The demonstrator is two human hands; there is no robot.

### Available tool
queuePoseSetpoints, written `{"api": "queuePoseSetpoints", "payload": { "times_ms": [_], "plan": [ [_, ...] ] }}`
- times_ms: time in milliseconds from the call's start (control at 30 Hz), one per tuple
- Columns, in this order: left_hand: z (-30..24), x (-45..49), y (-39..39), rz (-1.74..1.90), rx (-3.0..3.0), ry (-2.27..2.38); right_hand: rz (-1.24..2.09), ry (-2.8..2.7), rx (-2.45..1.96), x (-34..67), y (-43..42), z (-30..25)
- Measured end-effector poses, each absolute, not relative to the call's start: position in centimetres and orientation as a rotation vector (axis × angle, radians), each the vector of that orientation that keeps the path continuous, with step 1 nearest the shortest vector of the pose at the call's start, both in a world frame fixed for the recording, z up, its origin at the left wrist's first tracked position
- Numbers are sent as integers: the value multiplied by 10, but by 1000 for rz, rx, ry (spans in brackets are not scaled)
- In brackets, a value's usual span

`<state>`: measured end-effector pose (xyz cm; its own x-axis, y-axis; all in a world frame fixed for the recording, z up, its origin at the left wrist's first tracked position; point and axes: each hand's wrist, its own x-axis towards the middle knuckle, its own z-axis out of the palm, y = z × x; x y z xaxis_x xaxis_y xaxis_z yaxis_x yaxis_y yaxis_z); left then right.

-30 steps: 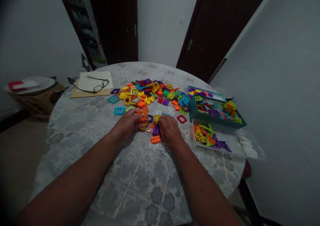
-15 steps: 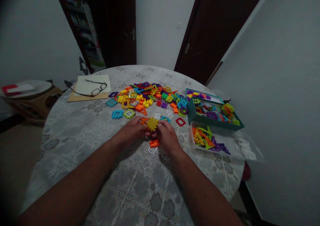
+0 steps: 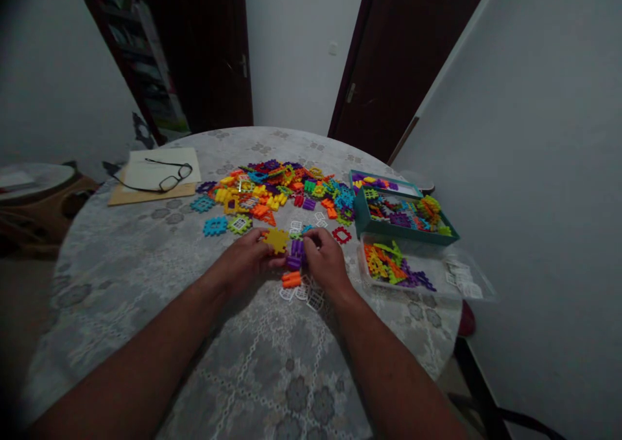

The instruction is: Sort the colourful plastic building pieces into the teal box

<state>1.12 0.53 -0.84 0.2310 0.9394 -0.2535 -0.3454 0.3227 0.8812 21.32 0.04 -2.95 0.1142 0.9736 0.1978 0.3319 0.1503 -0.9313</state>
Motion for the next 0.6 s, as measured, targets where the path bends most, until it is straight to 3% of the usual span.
{"api": "queuePoseSetpoints", "payload": {
  "times_ms": [100,233,433,600],
  "plan": [
    [-2,6,7,1059,712,922,397,-1560,-1464,236,14,-36],
    [3,0,9,1077,659,914,135,-1819,-1544,247,29,-56],
    [0,-1,9,1052,693,881,88,-1914,-1658,242,38,-70],
    [-3,0,10,1028,711,897,127,-1708,-1475,241,31,-55]
  ]
}}
